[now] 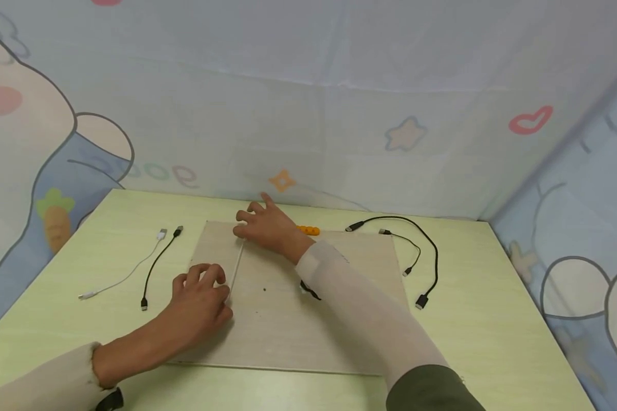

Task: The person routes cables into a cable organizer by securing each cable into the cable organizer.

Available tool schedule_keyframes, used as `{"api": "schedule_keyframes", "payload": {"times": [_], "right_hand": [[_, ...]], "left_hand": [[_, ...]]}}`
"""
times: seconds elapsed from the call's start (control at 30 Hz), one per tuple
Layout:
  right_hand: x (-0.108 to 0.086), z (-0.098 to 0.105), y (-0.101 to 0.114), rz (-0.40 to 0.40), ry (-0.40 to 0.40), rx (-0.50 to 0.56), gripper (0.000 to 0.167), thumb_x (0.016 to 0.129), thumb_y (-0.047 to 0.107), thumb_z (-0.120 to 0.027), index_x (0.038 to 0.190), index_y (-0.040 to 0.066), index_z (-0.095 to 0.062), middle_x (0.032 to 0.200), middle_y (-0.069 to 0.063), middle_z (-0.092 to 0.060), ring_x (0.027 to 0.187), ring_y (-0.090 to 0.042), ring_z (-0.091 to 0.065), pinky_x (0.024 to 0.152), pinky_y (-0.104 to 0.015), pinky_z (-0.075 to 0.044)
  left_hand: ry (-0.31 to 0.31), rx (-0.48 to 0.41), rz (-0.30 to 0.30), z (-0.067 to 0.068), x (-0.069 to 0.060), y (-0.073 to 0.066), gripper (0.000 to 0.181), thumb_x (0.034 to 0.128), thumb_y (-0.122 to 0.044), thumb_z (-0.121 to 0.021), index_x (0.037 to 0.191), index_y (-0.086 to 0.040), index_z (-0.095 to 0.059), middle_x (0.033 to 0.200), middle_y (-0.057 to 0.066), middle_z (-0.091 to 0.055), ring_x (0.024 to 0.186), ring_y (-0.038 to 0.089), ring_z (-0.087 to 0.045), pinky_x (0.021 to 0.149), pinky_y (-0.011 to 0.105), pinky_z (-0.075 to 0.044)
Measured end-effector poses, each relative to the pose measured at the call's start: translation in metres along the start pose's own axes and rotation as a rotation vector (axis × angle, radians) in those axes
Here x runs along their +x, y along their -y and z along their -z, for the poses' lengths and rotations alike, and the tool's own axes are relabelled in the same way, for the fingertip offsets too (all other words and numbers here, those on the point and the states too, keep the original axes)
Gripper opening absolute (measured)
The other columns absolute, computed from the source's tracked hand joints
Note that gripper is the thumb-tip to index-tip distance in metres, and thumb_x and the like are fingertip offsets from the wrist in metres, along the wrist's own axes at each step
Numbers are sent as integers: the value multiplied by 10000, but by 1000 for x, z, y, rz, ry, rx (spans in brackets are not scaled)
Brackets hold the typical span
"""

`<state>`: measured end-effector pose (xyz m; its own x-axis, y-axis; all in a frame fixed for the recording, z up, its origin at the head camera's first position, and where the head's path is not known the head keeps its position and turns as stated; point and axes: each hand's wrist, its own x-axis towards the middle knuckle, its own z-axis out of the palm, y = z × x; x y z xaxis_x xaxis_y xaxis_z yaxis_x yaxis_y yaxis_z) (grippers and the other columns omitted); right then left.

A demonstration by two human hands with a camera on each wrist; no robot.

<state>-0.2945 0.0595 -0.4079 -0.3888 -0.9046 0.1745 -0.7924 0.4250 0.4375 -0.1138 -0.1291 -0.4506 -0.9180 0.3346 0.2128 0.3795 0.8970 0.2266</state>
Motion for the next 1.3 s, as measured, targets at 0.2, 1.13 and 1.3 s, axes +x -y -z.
{"api": "schedule_keyframes", "payload": {"times": [0.2, 1.13, 1.3], "right_hand": [[-4, -2, -5, -20, 5, 26, 110, 1164, 199, -629, 1184, 258, -719, 1469, 37, -717, 1410, -292, -672, 1271, -673, -453], [-23, 2, -21, -109, 43, 159, 147, 1065, 206, -742, 1143, 286, -839, 1532, -4, -684, 1454, -291, -596, 1190, -593, -496], [-26, 2, -24, -113, 44, 130, 140, 1058, 242, -744, 1139, 297, -843, 1553, -4, -669, 1478, -284, -581, 1201, -570, -495]], "left_hand": [[20, 5, 14, 29, 3, -21, 154, 924, -160, -808, 804, -97, -736, 1154, 110, -612, 1397, 547, -508, 1014, 802, -450], [71, 23, -3, 7, 22, -29, 141, 941, -162, -793, 835, -90, -734, 1139, 79, -555, 1384, 540, -487, 1007, 792, -412], [109, 13, 8, 35, 22, -50, 113, 960, -96, -774, 873, -31, -745, 1146, 117, -563, 1391, 545, -490, 1037, 773, -415]]}}
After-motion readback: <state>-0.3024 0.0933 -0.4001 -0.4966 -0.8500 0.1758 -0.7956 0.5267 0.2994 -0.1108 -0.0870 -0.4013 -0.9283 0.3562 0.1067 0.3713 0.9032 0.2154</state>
